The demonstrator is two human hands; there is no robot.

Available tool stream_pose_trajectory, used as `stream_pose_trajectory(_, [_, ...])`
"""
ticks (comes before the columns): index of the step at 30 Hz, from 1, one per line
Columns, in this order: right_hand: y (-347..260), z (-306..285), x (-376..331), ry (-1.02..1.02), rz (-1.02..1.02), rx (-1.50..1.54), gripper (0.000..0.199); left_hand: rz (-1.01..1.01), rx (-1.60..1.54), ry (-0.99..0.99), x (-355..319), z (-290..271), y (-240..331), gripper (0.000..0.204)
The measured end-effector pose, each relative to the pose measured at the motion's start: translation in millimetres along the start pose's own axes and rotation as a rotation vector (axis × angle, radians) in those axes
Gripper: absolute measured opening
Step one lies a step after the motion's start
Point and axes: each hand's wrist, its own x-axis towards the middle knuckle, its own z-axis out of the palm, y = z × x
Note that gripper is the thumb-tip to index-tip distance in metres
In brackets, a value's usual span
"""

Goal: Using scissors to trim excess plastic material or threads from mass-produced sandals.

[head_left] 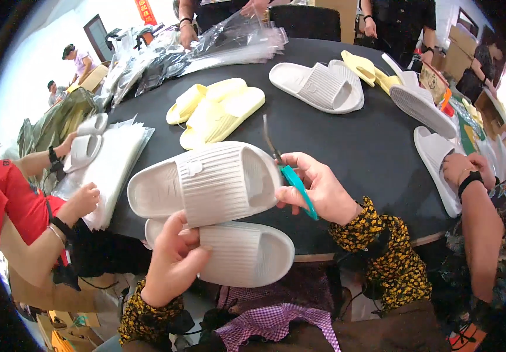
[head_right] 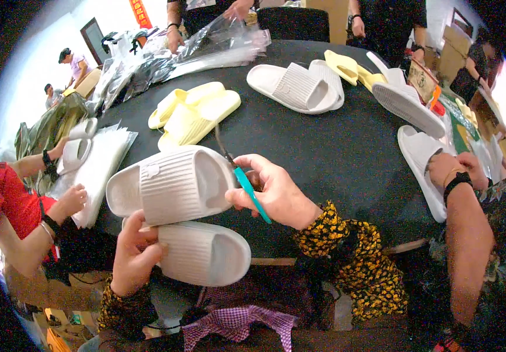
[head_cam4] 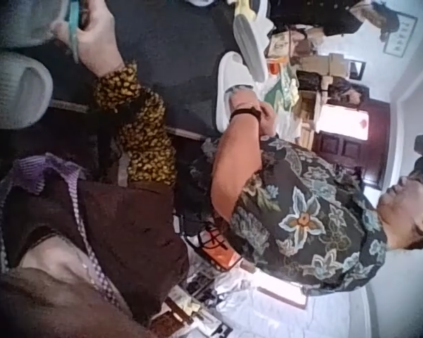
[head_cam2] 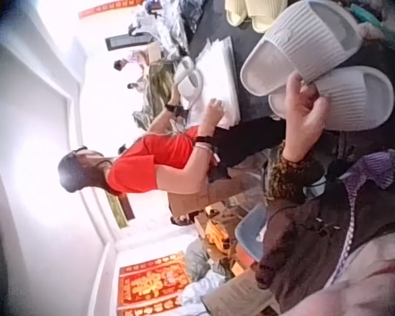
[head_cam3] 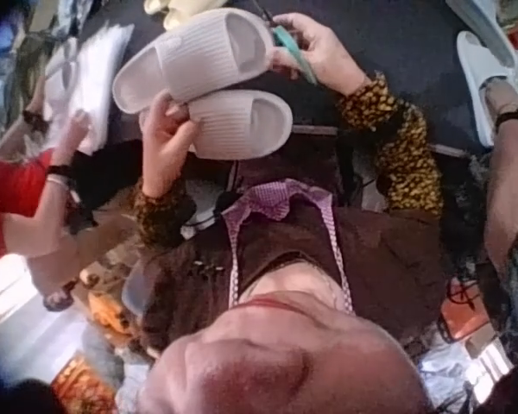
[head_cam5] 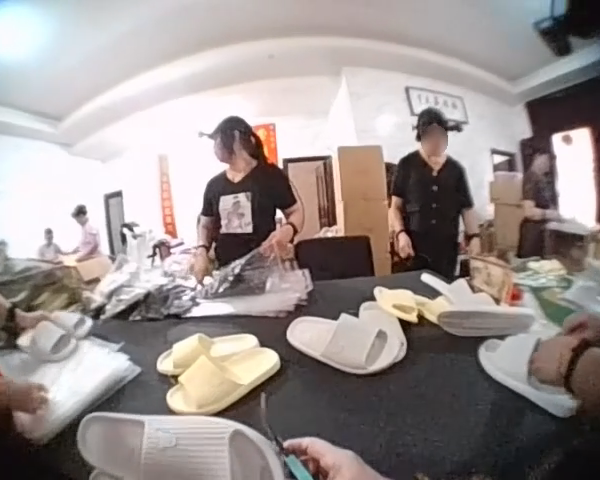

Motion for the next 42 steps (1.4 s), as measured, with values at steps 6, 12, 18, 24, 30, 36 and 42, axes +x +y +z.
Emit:
stream_pose_trajectory(6, [12.8,-4.4,5.3,0.117,-0.06,0.017,0.045,0.015,0.039,-0.142,0.8,-0.6,-14.1,0.047])
stream_pose_trajectory(12, [-0.4,-6.1,3.3,0.273,-0.148,0.098,0.042,0.125,0.591,-0.192,-9.0,-15.9,8.1,0.049])
stream_pose_trajectory(18, [-20.4,-18.6,-1.8,0.323,-0.208,0.023,0.044,0.582,1.0,-0.19,-12.4,-40.3,7.9,0.036])
stream_pose_trajectory(24, [-37.2,-24.2,1.4,0.288,-0.24,-0.068,0.046,0.887,1.322,-0.156,-6.9,-58.8,-1.4,0.02])
stream_pose_trajectory(30, [-39.7,-20.4,0.3,0.433,-0.271,-0.246,0.059,1.037,1.558,-0.17,16.0,-79.7,-17.8,0.015])
stream_pose_trajectory(36, [-21.1,-33.3,-1.1,0.333,-0.182,-0.318,0.052,1.171,1.424,-0.011,37.2,-78.0,-62.6,0.016])
stream_pose_trajectory(42, [-4.8,-45.9,4.3,0.27,0.014,-0.34,0.032,0.926,1.211,0.406,14.8,-79.9,-67.6,0.04])
